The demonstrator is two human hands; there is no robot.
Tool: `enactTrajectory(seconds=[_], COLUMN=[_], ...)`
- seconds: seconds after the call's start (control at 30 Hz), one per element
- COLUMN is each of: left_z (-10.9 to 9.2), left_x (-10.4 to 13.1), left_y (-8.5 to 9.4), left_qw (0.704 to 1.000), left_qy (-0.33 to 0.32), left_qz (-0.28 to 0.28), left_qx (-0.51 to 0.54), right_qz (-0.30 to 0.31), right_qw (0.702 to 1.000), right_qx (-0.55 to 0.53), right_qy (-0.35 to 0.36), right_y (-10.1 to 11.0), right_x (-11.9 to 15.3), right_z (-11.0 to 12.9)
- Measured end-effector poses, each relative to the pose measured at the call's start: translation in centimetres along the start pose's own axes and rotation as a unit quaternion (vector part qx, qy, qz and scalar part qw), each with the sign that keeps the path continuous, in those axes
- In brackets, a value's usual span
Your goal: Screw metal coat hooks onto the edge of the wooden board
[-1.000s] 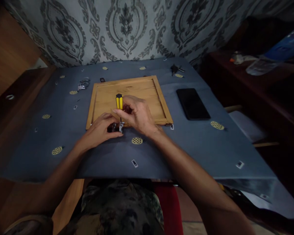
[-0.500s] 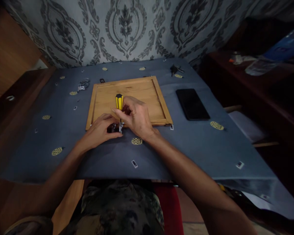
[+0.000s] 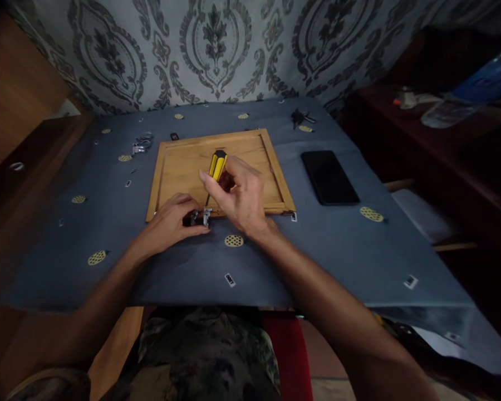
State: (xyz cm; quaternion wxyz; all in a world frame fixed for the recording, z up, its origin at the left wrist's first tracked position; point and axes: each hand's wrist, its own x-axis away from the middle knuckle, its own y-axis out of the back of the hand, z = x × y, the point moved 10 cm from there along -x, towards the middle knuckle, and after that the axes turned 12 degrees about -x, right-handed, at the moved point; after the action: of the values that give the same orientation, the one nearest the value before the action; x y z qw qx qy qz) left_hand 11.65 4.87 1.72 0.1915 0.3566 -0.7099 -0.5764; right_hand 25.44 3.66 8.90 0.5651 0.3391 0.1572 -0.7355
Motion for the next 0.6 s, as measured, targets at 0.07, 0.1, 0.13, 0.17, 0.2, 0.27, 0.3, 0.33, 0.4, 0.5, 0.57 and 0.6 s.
enactTrajectory(seconds=[0.07,0.1,0.13,0.17,0.2,0.27,0.3,0.33,0.4,0.5,0.57,0.6], left_z=[0.0,0.0,0.0,0.0,0.0,-0.1,0.0,0.0,0.0,0.1,0.1,0.2], left_x=[0.1,0.1,0.1,0.1,0.1,0.1,0.0,0.0,0.0,0.0,0.1,0.1], left_y=[0.1,0.1,0.1,0.1,0.1,0.0,0.0,-0.1,-0.1,-0.1,-0.1,-0.1], left_qw=[1.000,1.000,1.000,1.000,1.000,1.000,1.000,1.000,1.000,1.000,1.000,1.000], left_qy=[0.002,0.003,0.003,0.002,0.001,-0.001,-0.002,-0.002,0.000,0.002,0.002,0.001], left_qz=[-0.005,-0.007,-0.008,-0.008,-0.007,-0.004,-0.003,-0.002,-0.002,-0.004,-0.006,-0.007], left_qx=[-0.002,-0.002,-0.002,-0.003,-0.003,-0.006,-0.007,-0.009,-0.011,-0.009,-0.005,-0.004], right_qz=[0.024,0.034,0.041,0.044,0.046,0.048,0.048,0.047,0.047,0.050,0.054,0.057], right_qw=[1.000,0.999,0.999,0.999,0.998,0.998,0.998,0.998,0.998,0.998,0.998,0.998], right_qx=[0.000,-0.001,-0.002,-0.002,-0.002,-0.004,-0.006,-0.006,-0.002,0.006,0.007,0.005], right_qy=[-0.016,-0.022,-0.027,-0.029,-0.032,-0.035,-0.034,-0.032,-0.030,-0.023,-0.019,-0.021], right_y=[-0.5,-0.7,-0.9,-1.0,-1.1,-1.2,-1.2,-1.3,-1.3,-1.4,-1.4,-1.4], right_x=[0.0,0.1,0.1,0.2,0.3,0.4,0.5,0.5,0.6,0.6,0.5,0.5], right_z=[-0.6,-0.9,-1.1,-1.2,-1.3,-1.4,-1.4,-1.5,-1.5,-1.5,-1.3,-1.3])
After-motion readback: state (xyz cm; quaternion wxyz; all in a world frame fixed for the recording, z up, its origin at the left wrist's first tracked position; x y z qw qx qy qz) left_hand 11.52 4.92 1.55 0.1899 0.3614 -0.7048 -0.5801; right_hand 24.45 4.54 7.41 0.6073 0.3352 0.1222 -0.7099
